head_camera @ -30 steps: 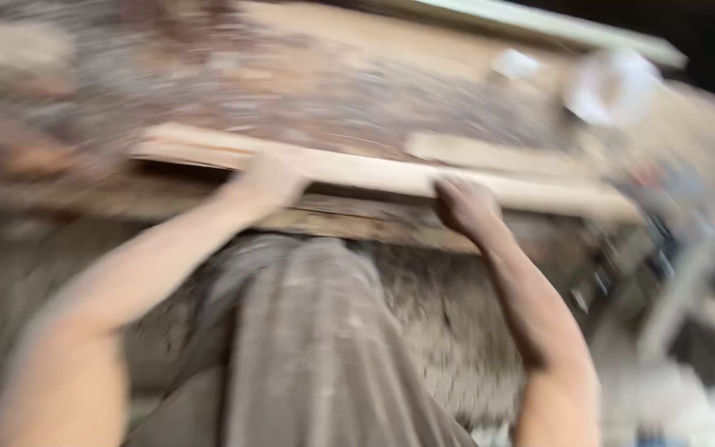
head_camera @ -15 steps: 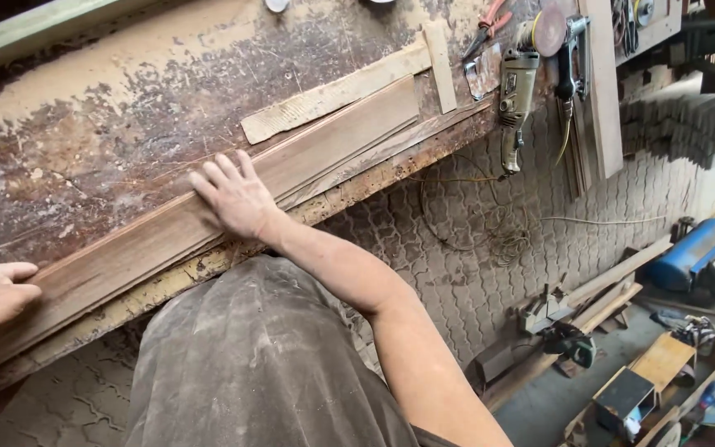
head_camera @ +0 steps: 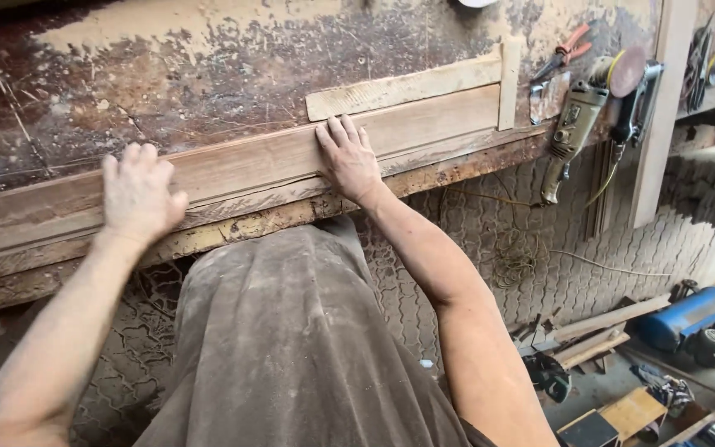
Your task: Applying glue to wood planks and then sanding the surfaces using a power sander.
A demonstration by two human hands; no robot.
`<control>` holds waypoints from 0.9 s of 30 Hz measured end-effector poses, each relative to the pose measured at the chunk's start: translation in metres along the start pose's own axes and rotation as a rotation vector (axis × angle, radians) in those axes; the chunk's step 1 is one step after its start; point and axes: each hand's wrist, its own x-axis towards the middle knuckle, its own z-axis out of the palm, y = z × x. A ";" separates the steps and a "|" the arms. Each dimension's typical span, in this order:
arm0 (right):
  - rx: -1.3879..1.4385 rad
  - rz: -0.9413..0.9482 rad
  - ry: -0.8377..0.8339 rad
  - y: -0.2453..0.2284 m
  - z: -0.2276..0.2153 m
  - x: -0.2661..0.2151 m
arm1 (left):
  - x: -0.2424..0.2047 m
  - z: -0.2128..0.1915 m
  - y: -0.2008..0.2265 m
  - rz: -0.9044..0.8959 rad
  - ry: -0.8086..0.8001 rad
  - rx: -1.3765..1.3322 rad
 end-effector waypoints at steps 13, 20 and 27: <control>0.152 -0.055 0.069 -0.001 -0.021 -0.042 | -0.024 0.010 0.011 0.091 0.187 -0.146; 0.421 0.775 0.486 0.136 -0.016 -0.172 | -0.051 0.089 0.096 -0.109 0.607 -0.511; 0.044 0.855 0.779 0.456 -0.020 -0.208 | -0.042 0.064 0.297 -0.232 0.563 -0.744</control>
